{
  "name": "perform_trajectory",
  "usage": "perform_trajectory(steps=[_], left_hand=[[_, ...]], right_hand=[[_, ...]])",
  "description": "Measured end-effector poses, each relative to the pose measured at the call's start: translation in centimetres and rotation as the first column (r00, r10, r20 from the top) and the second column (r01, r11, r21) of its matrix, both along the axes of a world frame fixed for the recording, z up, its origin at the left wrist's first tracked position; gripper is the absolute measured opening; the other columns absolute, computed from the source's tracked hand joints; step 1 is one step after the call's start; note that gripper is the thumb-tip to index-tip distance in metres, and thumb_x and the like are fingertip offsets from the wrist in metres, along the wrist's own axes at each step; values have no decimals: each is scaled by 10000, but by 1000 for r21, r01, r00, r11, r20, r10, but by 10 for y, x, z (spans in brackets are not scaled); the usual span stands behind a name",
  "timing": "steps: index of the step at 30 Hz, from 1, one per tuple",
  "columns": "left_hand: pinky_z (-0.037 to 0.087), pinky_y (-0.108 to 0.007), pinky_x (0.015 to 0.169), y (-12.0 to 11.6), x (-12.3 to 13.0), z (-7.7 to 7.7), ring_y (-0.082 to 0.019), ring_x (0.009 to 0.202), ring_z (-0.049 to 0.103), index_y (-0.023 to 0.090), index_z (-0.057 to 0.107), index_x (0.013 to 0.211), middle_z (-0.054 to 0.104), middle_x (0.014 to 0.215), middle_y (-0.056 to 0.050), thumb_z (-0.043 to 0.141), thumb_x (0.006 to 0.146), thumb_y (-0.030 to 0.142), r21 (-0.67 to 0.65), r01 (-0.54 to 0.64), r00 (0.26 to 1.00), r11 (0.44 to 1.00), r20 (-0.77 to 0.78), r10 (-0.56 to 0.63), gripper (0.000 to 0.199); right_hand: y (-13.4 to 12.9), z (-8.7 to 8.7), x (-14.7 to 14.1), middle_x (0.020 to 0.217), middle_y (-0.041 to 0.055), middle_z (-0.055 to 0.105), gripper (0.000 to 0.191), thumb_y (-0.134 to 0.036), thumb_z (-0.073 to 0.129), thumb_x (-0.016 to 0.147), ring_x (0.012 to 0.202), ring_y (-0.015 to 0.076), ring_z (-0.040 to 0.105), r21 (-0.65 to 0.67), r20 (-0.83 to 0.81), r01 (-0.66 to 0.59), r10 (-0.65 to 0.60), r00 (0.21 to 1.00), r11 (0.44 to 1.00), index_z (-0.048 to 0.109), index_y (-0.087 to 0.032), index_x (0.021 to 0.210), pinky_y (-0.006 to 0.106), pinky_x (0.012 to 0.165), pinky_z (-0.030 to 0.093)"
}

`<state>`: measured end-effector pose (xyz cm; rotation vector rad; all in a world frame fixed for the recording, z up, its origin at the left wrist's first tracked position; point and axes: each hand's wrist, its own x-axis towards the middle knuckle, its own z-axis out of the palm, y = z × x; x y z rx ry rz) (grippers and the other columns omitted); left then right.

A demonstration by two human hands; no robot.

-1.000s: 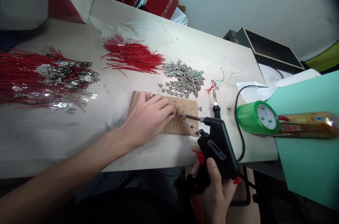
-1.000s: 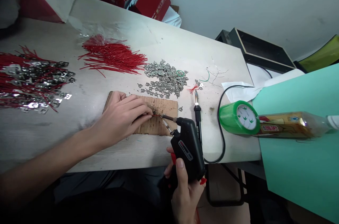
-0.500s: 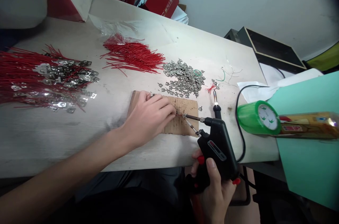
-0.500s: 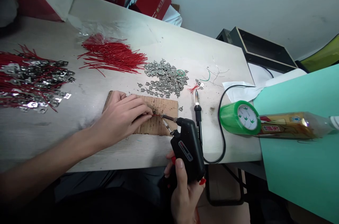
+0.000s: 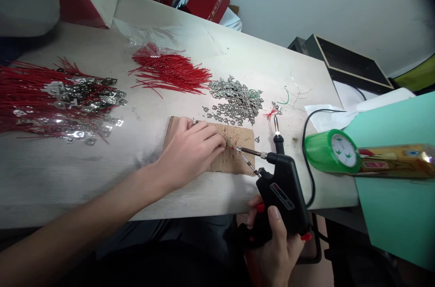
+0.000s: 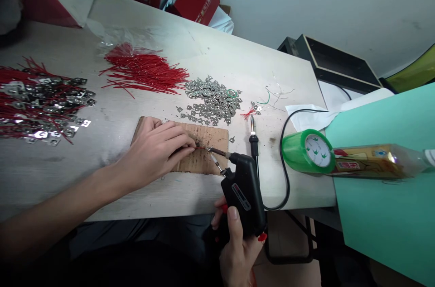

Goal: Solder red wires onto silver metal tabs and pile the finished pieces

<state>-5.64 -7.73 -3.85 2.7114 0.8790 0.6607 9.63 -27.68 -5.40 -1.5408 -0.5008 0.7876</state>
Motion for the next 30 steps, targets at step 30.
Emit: perform_trajectory(steps=[30], left_hand=[[398, -256, 649, -83, -20, 35, -121, 692, 533, 201, 637, 891, 603, 768, 10, 568, 1016, 349, -680, 145, 869, 719, 435, 236, 206]], right_hand=[[17, 32, 25, 881, 169, 776, 489, -604, 696, 840, 415, 34, 351, 22, -480, -2, 13, 877, 1000, 824, -165, 1015, 178, 392, 242]])
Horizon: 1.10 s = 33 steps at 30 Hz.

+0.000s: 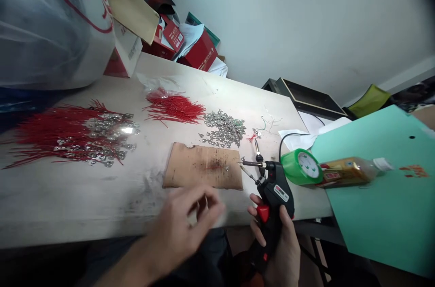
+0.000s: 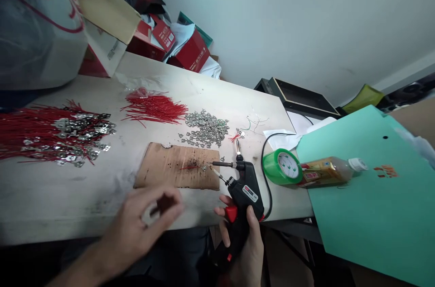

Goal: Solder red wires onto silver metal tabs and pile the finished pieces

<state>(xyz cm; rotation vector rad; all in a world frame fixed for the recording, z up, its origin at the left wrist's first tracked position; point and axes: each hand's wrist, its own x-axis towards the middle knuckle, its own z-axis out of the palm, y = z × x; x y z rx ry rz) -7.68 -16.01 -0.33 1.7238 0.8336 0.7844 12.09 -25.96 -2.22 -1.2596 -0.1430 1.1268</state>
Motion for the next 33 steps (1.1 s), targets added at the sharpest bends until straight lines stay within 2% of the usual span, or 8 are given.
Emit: perform_trajectory(steps=[3, 8, 13, 22, 25, 27, 30, 33], left_hand=[[436, -237, 652, -42, 19, -3, -127, 722, 551, 202, 642, 1028, 624, 826, -13, 583, 994, 498, -447, 141, 973, 884, 226, -41, 304], [418, -216, 646, -66, 47, -11, -114, 756, 556, 180, 566, 1151, 652, 891, -35, 613, 983, 520, -699, 229, 876, 678, 452, 170, 383], [479, -276, 896, -66, 39, -16, -137, 917, 595, 191, 576, 1010, 605, 957, -20, 685, 952, 468, -667, 158, 856, 729, 460, 235, 303], [551, -362, 942, -80, 44, -25, -203, 1020, 637, 243, 576, 1270, 625, 1138, -91, 714, 905, 496, -706, 105, 869, 700, 408, 281, 464], [561, -413, 995, -85, 43, -29, -250, 1134, 648, 254, 514, 1396, 620, 1272, -134, 692, 913, 413, -487, 43, 929, 872, 341, 145, 539], [534, -448, 1065, -77, 35, -33, -277, 1265, 600, 255, 507, 1413, 592, 1386, -140, 664, 924, 310, -95, -67, 973, 993, 214, 86, 517], [464, -511, 1141, -48, 12, -40, -295, 1369, 539, 226, 527, 1412, 584, 1459, -128, 595, 963, 189, 535, -187, 970, 824, -34, 242, 455], [392, -554, 1190, -18, -15, -46, -325, 1417, 503, 166, 533, 1435, 565, 1501, -152, 579, 988, 222, 731, -136, 886, 669, -213, 413, 453]], right_hand=[[0, 1, -7, 880, 140, 777, 498, -613, 696, 826, 424, 57, 386, -7, -53, -28, 28, 998, 1000, 823, -178, 1032, 208, 410, 343], [-6, -2, -19, 1047, 146, 777, 520, -595, 663, 860, 577, 167, 601, 5, -30, -60, 60, 998, 998, 792, -175, 1137, 346, 589, 569], [-13, -4, -29, 1135, 150, 769, 410, -485, 759, 833, 1055, 319, 719, 62, 235, 51, -64, 970, 997, 788, -177, 1103, 411, 840, 607], [-33, -14, -39, 1058, 138, 777, 429, -487, 844, 774, 966, 315, 739, 16, 560, 111, -100, 822, 994, 767, -175, 1059, 402, 831, 602], [-22, -2, -24, 1012, 108, 761, 481, -492, 821, 808, 889, 264, 714, -56, 723, 50, 6, 691, 997, 714, -183, 1161, 365, 781, 582], [-8, 9, -10, 915, 83, 743, 500, -545, 763, 853, 787, 216, 671, -163, 815, -26, 150, 560, 986, 712, -179, 1190, 327, 716, 552], [16, 22, 4, 801, 55, 687, 550, -635, 665, 892, 633, 165, 584, -199, 840, -99, 221, 495, 975, 730, -165, 1170, 293, 574, 486], [35, 30, 2, 699, 31, 619, 572, -663, 656, 884, 542, 131, 514, -239, 815, -197, 306, 492, 951, 762, -142, 1093, 266, 495, 427]])
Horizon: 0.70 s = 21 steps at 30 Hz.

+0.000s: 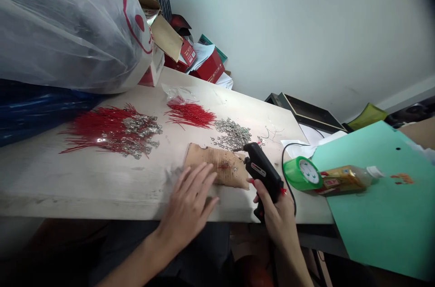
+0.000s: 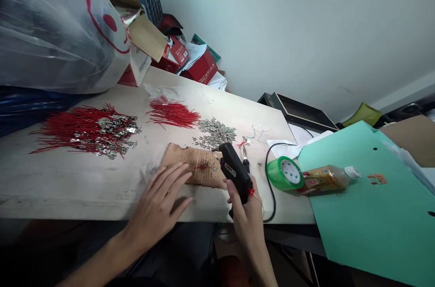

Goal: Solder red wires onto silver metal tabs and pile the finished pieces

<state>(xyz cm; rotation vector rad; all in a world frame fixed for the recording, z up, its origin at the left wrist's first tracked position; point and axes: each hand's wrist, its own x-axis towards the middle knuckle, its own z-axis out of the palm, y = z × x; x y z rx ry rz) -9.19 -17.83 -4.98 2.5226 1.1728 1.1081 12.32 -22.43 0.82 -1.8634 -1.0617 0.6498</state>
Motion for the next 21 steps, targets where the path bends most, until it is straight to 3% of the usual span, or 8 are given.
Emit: perform_trajectory(steps=[4, 8, 11, 16, 21], left_hand=[[369, -560, 1195, 13, -22, -4, -323, 1346, 564, 163, 622, 1344, 629, 1425, -141, 575, 994, 257, -8, -48, 995, 999, -89, 47, 365], [359, -545, 1197, 9, -25, -5, -303, 1277, 608, 170, 657, 1287, 677, 1344, -116, 576, 997, 267, -46, -50, 997, 998, -64, 47, 317], [353, -532, 1198, 9, -23, -5, -297, 1262, 614, 169, 666, 1267, 687, 1323, -112, 574, 997, 254, -55, -55, 998, 997, -36, 53, 298], [356, -520, 1192, 12, -23, -5, -290, 1239, 623, 157, 673, 1245, 695, 1305, -108, 575, 989, 219, -53, -55, 998, 997, -9, 55, 281], [359, -518, 1184, 14, -23, -3, -280, 1226, 629, 156, 678, 1237, 704, 1296, -102, 568, 991, 202, -67, -58, 998, 996, 7, 58, 273]], right_hand=[[18, 3, -19, 571, 12, 561, 600, -661, 633, 899, 466, 124, 465, -66, -290, -75, 53, 956, 995, 765, -120, 1121, 245, 418, 370], [35, 0, -31, 821, 108, 736, 569, -615, 688, 869, 484, 110, 467, -13, -489, -76, 60, 870, 997, 757, -138, 1171, 224, 377, 279], [46, -6, -32, 1001, 145, 771, 509, -561, 698, 887, 473, 89, 465, -4, -537, -95, 78, 840, 995, 755, -152, 1185, 233, 402, 288], [55, -11, -29, 1106, 150, 764, 413, -458, 659, 952, 494, 80, 474, 6, -591, -134, 111, 799, 991, 739, -169, 1235, 238, 431, 294], [56, -11, -33, 1170, 166, 749, 427, -444, 693, 925, 498, 79, 477, -9, -598, -56, 39, 800, 998, 736, -162, 1244, 247, 447, 302]])
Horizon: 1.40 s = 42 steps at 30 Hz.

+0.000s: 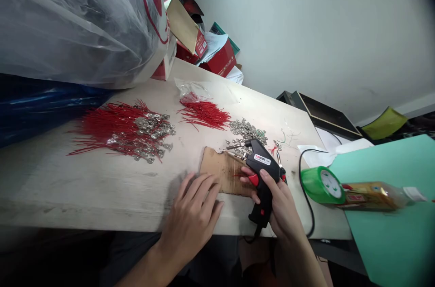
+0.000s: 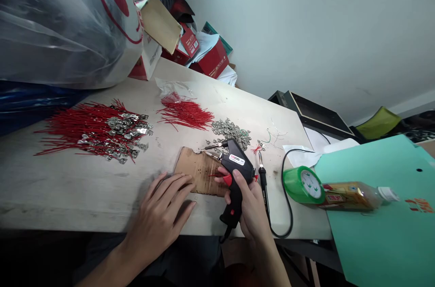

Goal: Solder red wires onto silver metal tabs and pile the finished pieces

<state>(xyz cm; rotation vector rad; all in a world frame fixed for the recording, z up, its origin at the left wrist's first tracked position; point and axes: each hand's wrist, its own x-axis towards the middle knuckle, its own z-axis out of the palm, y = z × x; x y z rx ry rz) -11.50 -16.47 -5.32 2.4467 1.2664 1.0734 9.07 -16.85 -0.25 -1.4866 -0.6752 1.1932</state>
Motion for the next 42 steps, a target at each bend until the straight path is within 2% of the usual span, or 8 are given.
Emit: perform_trajectory(steps=[7, 14, 19, 24, 30, 35, 40, 42], left_hand=[[405, -525, 1160, 1, 0, 1, -283, 1215, 638, 159, 693, 1222, 710, 1286, -105, 574, 977, 191, 8, -2, 1000, 1000, 2, 2, 275], [419, -499, 1137, 0, 1, 0, -290, 1214, 632, 138, 691, 1226, 706, 1291, -112, 576, 973, 173, 23, -1, 1000, 1000, -11, 2, 280], [471, -486, 1036, 0, 0, 0, -313, 1231, 623, 121, 683, 1245, 697, 1308, -130, 574, 975, 170, 41, 3, 999, 999, -49, -1, 295], [465, -485, 1022, 0, 0, -1, -317, 1234, 623, 117, 679, 1248, 695, 1315, -134, 567, 983, 169, 47, 9, 998, 999, -56, -7, 293], [462, -477, 1030, 1, 1, -1, -314, 1242, 617, 118, 677, 1245, 695, 1312, -136, 560, 990, 166, 59, 8, 999, 998, -48, -5, 285], [460, -470, 1041, 1, 2, -2, -301, 1251, 611, 120, 672, 1256, 690, 1325, -123, 563, 993, 167, 57, 7, 999, 998, -49, -4, 288], [462, -475, 1024, 0, 1, -3, -307, 1236, 616, 117, 681, 1235, 697, 1309, -130, 558, 999, 171, 61, 0, 999, 998, -47, 3, 272], [461, -481, 1022, 0, 1, -3, -313, 1240, 616, 114, 685, 1225, 694, 1314, -135, 566, 998, 174, 60, 2, 999, 998, -47, 1, 263]], right_hand=[[-4, 0, 0, 1171, 174, 750, 441, -476, 696, 917, 485, 77, 465, -44, 18, -13, 14, 1000, 999, 749, -160, 1221, 242, 424, 276], [-2, 3, 1, 1061, 172, 766, 507, -537, 694, 908, 487, 75, 472, -98, 61, -39, 45, 997, 994, 748, -145, 1224, 209, 397, 279], [-2, 6, 3, 1072, 177, 758, 537, -551, 695, 904, 493, 80, 479, -88, 109, -46, 55, 992, 995, 740, -134, 1239, 200, 376, 307], [-4, 7, 3, 1091, 176, 756, 541, -551, 690, 909, 496, 87, 490, -86, 148, -56, 69, 987, 995, 728, -136, 1253, 207, 369, 317], [-5, 8, 8, 1053, 166, 761, 504, -541, 688, 915, 503, 91, 494, -60, 165, -26, 35, 986, 998, 738, -138, 1216, 219, 397, 333], [-8, 13, 13, 990, 145, 759, 468, -527, 703, 911, 492, 70, 473, -20, 135, 49, -45, 990, 999, 734, -152, 1189, 210, 425, 339], [-10, 15, 3, 1001, 122, 742, 508, -564, 690, 907, 521, 97, 493, -60, 167, -23, 33, 985, 998, 712, -176, 1234, 220, 402, 354], [-11, 14, -4, 878, 96, 725, 551, -595, 693, 891, 511, 108, 482, -82, 214, -25, 42, 976, 996, 714, -166, 1237, 229, 400, 363]])
